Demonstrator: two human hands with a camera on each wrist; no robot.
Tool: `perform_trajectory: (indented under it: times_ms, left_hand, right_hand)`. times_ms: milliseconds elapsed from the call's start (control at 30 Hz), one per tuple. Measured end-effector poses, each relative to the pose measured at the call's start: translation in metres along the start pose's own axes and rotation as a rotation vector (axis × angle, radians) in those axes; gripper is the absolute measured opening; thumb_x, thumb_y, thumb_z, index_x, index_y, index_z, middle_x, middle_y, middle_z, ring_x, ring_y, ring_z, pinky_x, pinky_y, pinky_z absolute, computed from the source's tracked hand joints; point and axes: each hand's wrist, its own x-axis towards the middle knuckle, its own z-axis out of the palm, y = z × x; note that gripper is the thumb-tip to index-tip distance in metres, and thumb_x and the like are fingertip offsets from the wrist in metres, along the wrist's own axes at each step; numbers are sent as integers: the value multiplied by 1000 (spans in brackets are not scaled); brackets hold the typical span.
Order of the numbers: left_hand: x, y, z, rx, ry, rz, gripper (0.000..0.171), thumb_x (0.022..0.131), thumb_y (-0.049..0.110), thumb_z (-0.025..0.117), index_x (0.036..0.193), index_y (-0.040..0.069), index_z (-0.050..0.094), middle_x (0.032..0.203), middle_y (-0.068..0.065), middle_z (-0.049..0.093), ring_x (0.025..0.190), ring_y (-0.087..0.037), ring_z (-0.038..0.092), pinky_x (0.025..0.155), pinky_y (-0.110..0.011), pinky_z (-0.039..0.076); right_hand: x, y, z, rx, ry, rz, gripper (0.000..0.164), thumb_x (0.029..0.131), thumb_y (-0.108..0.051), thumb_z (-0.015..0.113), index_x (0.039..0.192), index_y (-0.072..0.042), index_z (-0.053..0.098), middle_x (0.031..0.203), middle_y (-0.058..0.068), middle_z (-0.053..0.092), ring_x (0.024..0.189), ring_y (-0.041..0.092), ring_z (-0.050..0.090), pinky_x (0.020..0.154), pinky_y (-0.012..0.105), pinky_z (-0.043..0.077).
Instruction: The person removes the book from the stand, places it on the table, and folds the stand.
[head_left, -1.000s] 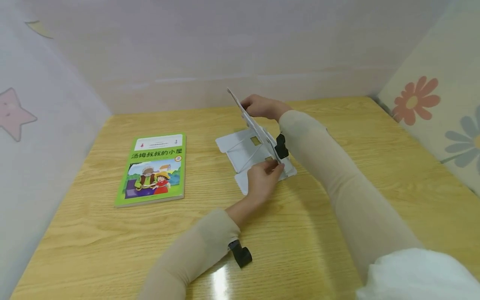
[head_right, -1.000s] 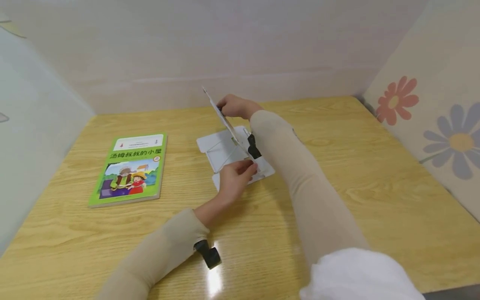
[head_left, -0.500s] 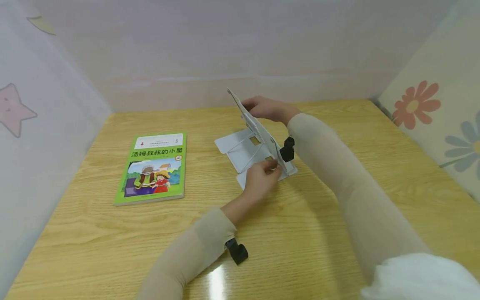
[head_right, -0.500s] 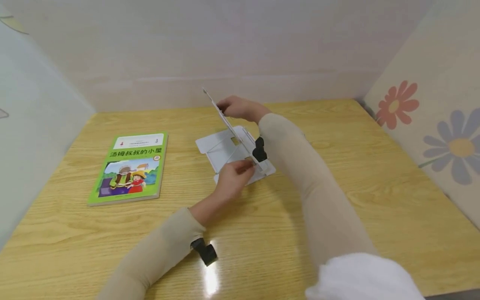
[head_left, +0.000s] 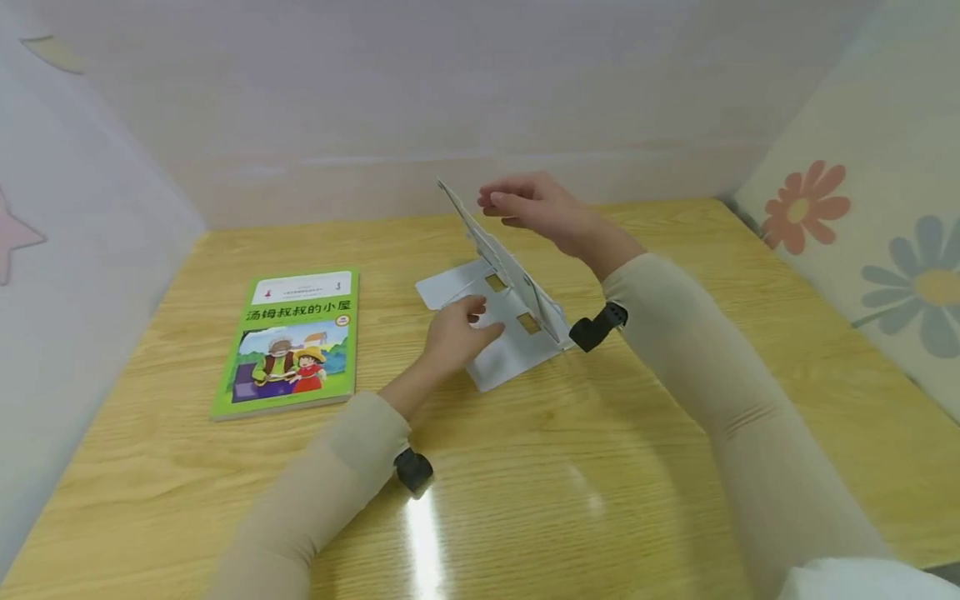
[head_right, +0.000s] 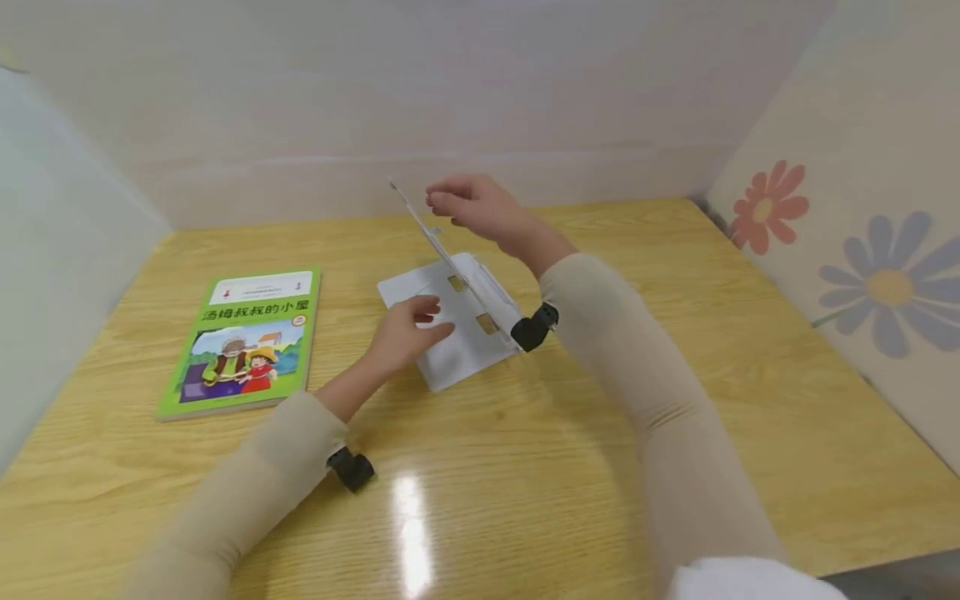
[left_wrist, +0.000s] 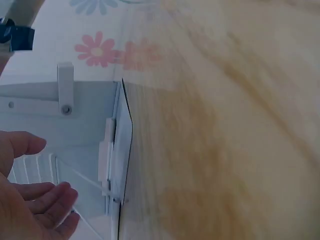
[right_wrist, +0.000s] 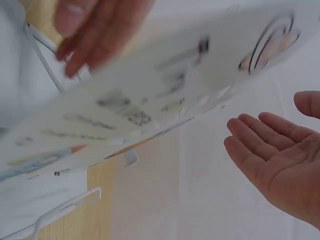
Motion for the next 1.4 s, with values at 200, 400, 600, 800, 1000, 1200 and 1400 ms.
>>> perform_trajectory:
  times_ms: [200, 400, 600, 800, 1000, 1200, 1400]
  left_hand:
    - [12, -14, -19, 121, -13, -15, 66, 84, 31, 65, 137, -1, 41, 137, -16, 50, 125, -30, 48, 103, -43, 41]
    - [21, -27, -24, 178, -124, -66, 94, 79, 38, 71, 146, -3, 18, 150, -19, 30, 135, -33, 34, 111, -44, 32]
    - [27, -36, -23, 257, -182, -41, 100, 75, 34, 76, 144, -9, 16, 144, -23, 35, 128, -34, 42, 108, -43, 35]
    - [26, -43, -18, 299, -196, -8, 95, 78, 28, 74, 142, -12, 17, 145, -27, 33, 131, -36, 39, 110, -42, 33]
    - [23, -44, -16, 288, -179, 8, 92, 80, 26, 73, 143, -11, 18, 148, -26, 29, 135, -36, 32, 112, -42, 29]
    - [22, -47, -16, 311, -174, 20, 90, 81, 29, 72, 143, -10, 19, 148, -26, 28, 138, -36, 28, 114, -42, 26]
    - [23, -49, -16, 310, -182, 23, 90, 81, 30, 71, 143, -9, 19, 149, -25, 26, 139, -35, 24, 115, -41, 24]
  right_hand:
    - [-30, -2, 12, 6, 34, -86, 40, 100, -20, 41, 133, 2, 46, 137, 17, 48, 130, 25, 43, 111, 37, 32]
    - [-56, 4, 23, -88, 45, -167, 40, 99, -19, 43, 132, 1, 48, 132, 17, 54, 123, 28, 50, 105, 44, 39]
    - [-72, 12, 35, -106, 99, -155, 40, 96, -12, 49, 132, 4, 47, 130, 22, 54, 115, 33, 56, 92, 32, 50]
    - [-81, 20, 47, -158, 217, -148, 38, 92, -10, 57, 128, 2, 53, 124, 19, 59, 110, 28, 61, 87, 29, 53]
    - [-85, 28, 55, -185, 335, -231, 33, 93, -5, 54, 124, 4, 56, 119, 21, 62, 98, 33, 65, 74, 14, 51]
    - [-85, 32, 51, -183, 425, -247, 29, 94, -3, 50, 120, 8, 58, 116, 24, 62, 99, 33, 64, 74, 10, 48]
    - [-88, 39, 35, -46, 480, -184, 31, 97, -8, 45, 119, 9, 58, 115, 26, 62, 94, 4, 62, 79, 11, 49]
